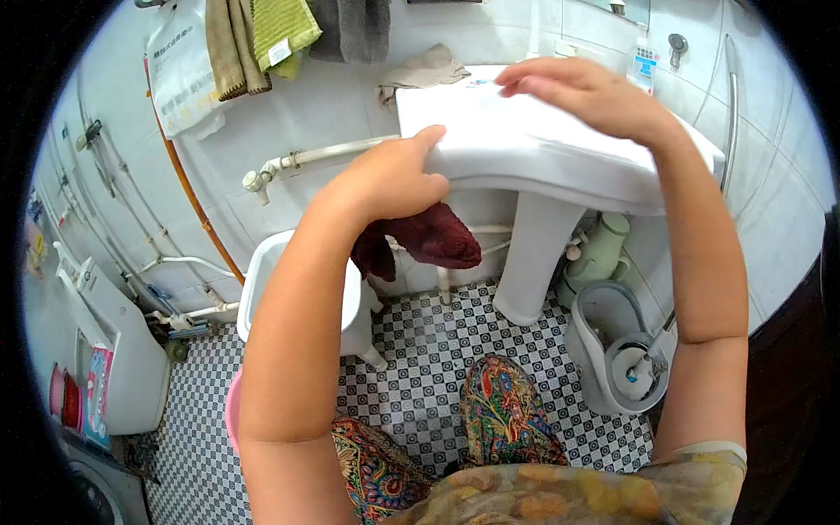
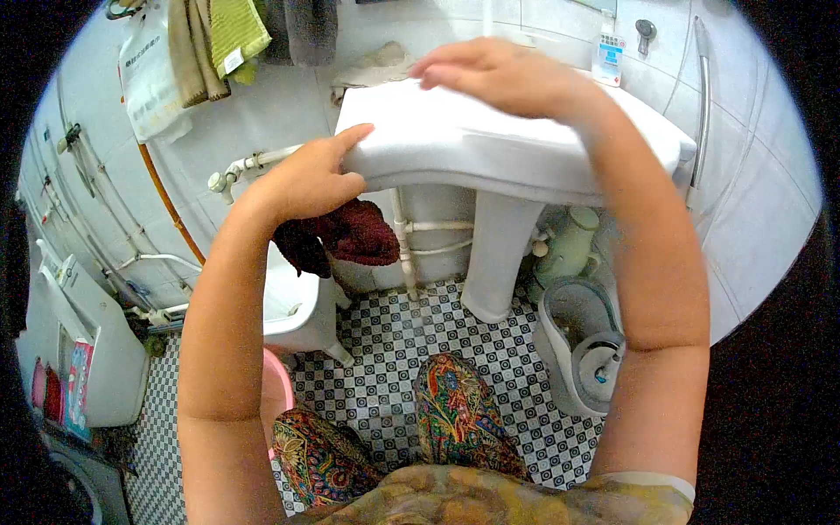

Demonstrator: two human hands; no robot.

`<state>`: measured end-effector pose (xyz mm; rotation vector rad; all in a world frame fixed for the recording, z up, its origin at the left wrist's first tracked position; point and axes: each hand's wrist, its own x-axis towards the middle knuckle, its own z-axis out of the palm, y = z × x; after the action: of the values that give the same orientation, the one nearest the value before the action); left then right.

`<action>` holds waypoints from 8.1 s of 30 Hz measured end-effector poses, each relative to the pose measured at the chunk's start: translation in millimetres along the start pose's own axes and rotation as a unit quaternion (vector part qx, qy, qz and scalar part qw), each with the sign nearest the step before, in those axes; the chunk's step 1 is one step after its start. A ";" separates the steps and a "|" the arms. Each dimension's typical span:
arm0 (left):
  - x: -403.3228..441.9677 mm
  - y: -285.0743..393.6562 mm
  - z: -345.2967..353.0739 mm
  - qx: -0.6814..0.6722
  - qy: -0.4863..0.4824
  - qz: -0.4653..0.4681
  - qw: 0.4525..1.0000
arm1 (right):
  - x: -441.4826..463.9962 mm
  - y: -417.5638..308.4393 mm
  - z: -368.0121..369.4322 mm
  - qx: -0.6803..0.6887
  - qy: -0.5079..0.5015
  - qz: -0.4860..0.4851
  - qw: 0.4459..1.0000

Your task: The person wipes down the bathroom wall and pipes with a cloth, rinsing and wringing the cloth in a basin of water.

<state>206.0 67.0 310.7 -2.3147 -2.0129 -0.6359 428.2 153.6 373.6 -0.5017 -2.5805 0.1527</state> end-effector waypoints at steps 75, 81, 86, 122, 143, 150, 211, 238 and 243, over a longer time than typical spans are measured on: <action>-109.9 -116.8 143.2 -0.576 0.094 -0.190 0.789 | -24.1 -61.7 168.2 0.735 -0.033 0.082 0.672; -103.7 -77.4 112.8 -0.507 0.168 -0.065 0.843 | -20.2 -61.6 174.8 0.678 -0.060 0.100 0.725; -99.3 -66.0 112.2 -0.262 0.315 -0.008 0.912 | -20.1 -72.9 186.3 0.564 -0.074 0.117 0.814; -113.5 -86.3 145.1 -0.707 0.245 -0.157 0.645 | -28.4 -66.2 182.0 0.710 0.067 0.084 0.696; -123.6 -79.9 138.1 -0.726 0.146 -0.092 0.665 | -3.3 -51.1 261.2 0.393 0.111 0.114 0.906; -124.3 -101.3 161.5 -0.700 0.215 -0.222 0.644 | -25.2 -31.9 274.5 0.447 0.011 0.300 0.843; -171.8 -215.0 216.3 -0.340 0.177 -0.161 0.910 | 59.6 199.4 578.6 -0.323 -0.132 -0.013 0.937; -172.8 -217.0 218.9 -0.363 0.170 -0.143 0.905 | 80.3 190.2 563.1 -0.114 -0.039 0.233 0.965; -171.7 -218.2 220.1 -0.346 0.165 -0.135 0.914 | 85.0 190.3 578.6 0.024 0.104 0.086 0.991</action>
<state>47.4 1.1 0.7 -1.9709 -2.1810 -1.8783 133.0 353.9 -127.4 -0.6843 -2.3249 0.2103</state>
